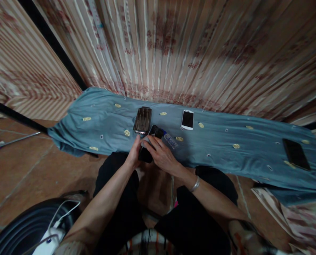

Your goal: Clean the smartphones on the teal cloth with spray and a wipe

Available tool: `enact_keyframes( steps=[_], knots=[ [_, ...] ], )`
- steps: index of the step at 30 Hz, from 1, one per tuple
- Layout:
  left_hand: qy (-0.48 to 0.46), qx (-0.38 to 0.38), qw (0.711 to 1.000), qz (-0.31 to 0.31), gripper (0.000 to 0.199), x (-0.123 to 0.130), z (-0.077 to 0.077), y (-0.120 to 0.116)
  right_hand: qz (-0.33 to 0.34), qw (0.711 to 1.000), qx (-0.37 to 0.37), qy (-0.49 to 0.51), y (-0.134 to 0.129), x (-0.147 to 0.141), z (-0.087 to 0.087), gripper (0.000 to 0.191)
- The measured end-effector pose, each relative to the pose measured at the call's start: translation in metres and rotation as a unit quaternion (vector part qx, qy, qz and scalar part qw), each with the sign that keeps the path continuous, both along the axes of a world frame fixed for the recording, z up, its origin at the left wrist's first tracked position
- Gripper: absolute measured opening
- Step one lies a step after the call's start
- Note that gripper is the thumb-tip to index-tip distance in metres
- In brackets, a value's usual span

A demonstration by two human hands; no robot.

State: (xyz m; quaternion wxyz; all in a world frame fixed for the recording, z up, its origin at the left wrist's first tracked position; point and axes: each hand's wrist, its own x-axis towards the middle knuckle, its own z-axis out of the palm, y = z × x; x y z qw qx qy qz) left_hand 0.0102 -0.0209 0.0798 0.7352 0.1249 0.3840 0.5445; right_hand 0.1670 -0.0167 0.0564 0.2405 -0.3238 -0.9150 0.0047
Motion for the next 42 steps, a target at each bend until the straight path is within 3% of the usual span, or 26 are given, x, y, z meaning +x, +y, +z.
enact_keyframes(
  steps=[9,14,21,26,42],
  knots=[
    [-0.008,0.003,1.000,0.000,0.055,0.011,0.002,-0.002,-0.053,0.999,0.003,0.000,0.014,0.010,0.005,0.051],
    [0.018,-0.041,0.999,0.002,0.058,0.013,0.013,-0.003,-0.023,0.999,0.045,-0.018,0.005,0.007,0.005,0.048],
    [0.005,0.037,0.998,-0.040,0.056,0.016,-0.007,0.000,-0.087,0.996,0.012,0.020,0.029,0.020,0.006,0.042],
    [-0.009,0.041,0.997,-0.067,0.057,0.016,-0.014,0.002,-0.110,0.993,0.000,0.048,0.043,0.028,0.006,0.048],
    [-0.042,0.041,0.997,-0.046,0.067,0.009,-0.003,0.002,-0.132,0.989,-0.033,0.054,0.053,0.041,-0.007,0.056]
  ],
)
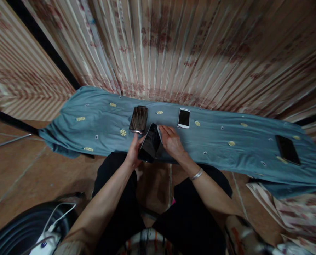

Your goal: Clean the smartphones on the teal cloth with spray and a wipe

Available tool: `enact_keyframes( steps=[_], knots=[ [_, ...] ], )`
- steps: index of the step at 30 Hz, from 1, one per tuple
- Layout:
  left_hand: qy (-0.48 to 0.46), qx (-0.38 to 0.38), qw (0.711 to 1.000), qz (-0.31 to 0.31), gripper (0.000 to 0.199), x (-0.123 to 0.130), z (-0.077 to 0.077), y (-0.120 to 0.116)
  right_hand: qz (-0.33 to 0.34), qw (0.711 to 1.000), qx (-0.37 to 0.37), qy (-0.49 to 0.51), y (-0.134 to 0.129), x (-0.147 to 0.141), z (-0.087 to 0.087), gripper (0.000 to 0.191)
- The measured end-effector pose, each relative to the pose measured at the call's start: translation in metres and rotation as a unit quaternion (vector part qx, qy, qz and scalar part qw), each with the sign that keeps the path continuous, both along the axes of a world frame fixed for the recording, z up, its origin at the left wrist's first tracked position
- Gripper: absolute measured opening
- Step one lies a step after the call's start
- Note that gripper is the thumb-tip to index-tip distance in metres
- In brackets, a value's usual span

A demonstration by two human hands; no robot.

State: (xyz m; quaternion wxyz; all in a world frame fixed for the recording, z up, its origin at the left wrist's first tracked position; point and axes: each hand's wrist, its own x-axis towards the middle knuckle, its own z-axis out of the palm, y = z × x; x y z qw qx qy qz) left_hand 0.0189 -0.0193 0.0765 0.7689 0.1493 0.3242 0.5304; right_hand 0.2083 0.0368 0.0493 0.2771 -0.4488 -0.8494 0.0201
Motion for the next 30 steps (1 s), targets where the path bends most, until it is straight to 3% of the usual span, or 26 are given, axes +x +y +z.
enact_keyframes(
  steps=[4,9,14,30],
  knots=[
    [-0.018,-0.024,0.999,0.018,0.068,0.000,0.002,0.001,-0.011,1.000,0.000,0.013,0.002,0.003,-0.004,0.056],
    [-0.042,-0.070,0.996,0.048,0.071,0.005,0.016,0.001,-0.018,1.000,-0.011,0.006,-0.002,0.000,-0.004,0.051],
    [-0.048,-0.072,0.995,0.058,0.071,0.005,0.023,0.001,-0.008,0.999,-0.021,-0.026,-0.012,-0.008,-0.001,0.047],
    [-0.015,-0.053,0.998,0.034,0.075,0.002,0.007,0.005,-0.007,1.000,-0.009,-0.025,-0.013,-0.001,0.001,0.043]
  ],
)
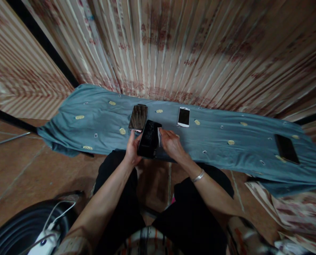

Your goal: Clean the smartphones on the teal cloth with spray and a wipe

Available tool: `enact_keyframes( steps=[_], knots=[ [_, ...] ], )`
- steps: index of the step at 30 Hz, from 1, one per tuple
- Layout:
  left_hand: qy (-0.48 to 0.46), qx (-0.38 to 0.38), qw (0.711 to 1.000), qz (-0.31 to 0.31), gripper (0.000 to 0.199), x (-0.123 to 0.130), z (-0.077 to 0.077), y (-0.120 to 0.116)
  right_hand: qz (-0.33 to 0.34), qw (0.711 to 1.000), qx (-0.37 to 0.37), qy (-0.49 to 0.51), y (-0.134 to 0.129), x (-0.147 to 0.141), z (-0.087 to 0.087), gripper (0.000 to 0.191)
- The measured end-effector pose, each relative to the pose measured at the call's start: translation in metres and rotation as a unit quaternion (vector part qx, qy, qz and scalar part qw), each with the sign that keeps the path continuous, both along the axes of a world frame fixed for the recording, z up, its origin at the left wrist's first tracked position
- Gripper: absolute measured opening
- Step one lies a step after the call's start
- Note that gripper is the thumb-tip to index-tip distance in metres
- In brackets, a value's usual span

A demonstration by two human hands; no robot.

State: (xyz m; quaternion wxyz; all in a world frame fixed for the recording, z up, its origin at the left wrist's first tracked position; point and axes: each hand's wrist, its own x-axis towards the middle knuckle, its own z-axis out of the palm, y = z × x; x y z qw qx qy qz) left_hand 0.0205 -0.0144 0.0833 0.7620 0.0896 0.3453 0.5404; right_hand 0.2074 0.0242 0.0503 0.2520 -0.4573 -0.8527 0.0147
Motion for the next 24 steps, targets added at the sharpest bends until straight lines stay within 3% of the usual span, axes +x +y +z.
enact_keyframes(
  steps=[6,15,24],
  knots=[
    [-0.009,0.006,1.000,0.010,0.074,-0.006,-0.005,0.004,0.026,0.999,0.007,-0.017,-0.013,-0.008,-0.002,0.042],
    [-0.014,-0.005,1.000,0.007,0.074,0.002,-0.001,0.004,0.017,1.000,-0.006,0.003,-0.009,0.001,0.003,0.047],
    [0.005,-0.009,0.999,0.041,0.071,-0.007,-0.006,0.006,0.070,0.997,-0.014,-0.009,-0.035,-0.010,0.003,0.045]
  ],
)
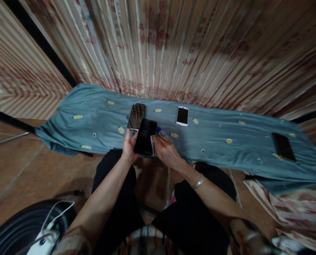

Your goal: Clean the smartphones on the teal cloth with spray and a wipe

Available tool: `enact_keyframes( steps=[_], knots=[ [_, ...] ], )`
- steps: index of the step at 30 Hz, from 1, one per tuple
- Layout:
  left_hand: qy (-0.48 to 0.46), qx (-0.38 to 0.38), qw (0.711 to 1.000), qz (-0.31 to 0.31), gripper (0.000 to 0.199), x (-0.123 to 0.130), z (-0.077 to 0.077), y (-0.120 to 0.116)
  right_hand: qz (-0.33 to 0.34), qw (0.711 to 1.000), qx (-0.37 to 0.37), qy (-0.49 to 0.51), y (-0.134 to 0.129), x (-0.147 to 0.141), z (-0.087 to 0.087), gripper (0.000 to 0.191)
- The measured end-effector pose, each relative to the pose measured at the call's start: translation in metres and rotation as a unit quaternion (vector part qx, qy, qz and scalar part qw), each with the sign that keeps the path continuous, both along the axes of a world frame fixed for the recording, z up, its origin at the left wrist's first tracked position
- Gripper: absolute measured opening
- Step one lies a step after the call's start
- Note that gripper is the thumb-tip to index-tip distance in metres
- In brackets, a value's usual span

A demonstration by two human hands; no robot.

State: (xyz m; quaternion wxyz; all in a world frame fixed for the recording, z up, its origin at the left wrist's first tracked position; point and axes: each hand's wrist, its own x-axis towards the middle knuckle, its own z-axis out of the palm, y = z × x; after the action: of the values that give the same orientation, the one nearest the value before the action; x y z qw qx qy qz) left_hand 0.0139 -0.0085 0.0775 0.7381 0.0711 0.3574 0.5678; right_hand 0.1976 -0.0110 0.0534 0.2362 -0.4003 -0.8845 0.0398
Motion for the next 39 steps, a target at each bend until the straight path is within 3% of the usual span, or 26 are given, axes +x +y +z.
enact_keyframes(
  steps=[8,16,20,31,39],
  knots=[
    [-0.004,0.011,1.000,-0.016,0.073,0.002,-0.002,0.001,-0.005,1.000,0.002,0.028,0.003,0.006,0.004,0.043],
    [0.022,0.001,0.999,0.028,0.073,0.004,0.011,-0.001,0.022,0.998,-0.022,0.051,-0.012,-0.002,-0.001,0.042],
    [0.016,0.006,1.000,0.024,0.073,0.002,0.010,-0.001,0.031,0.996,-0.040,0.074,-0.014,-0.001,-0.001,0.041],
    [-0.017,-0.001,1.000,-0.005,0.074,0.021,0.005,0.006,0.007,0.996,-0.071,0.051,-0.001,0.022,0.015,0.043],
    [-0.013,-0.028,0.999,-0.011,0.070,0.033,0.012,0.004,-0.061,0.993,-0.063,0.085,-0.020,0.021,-0.004,0.043]
  ],
)
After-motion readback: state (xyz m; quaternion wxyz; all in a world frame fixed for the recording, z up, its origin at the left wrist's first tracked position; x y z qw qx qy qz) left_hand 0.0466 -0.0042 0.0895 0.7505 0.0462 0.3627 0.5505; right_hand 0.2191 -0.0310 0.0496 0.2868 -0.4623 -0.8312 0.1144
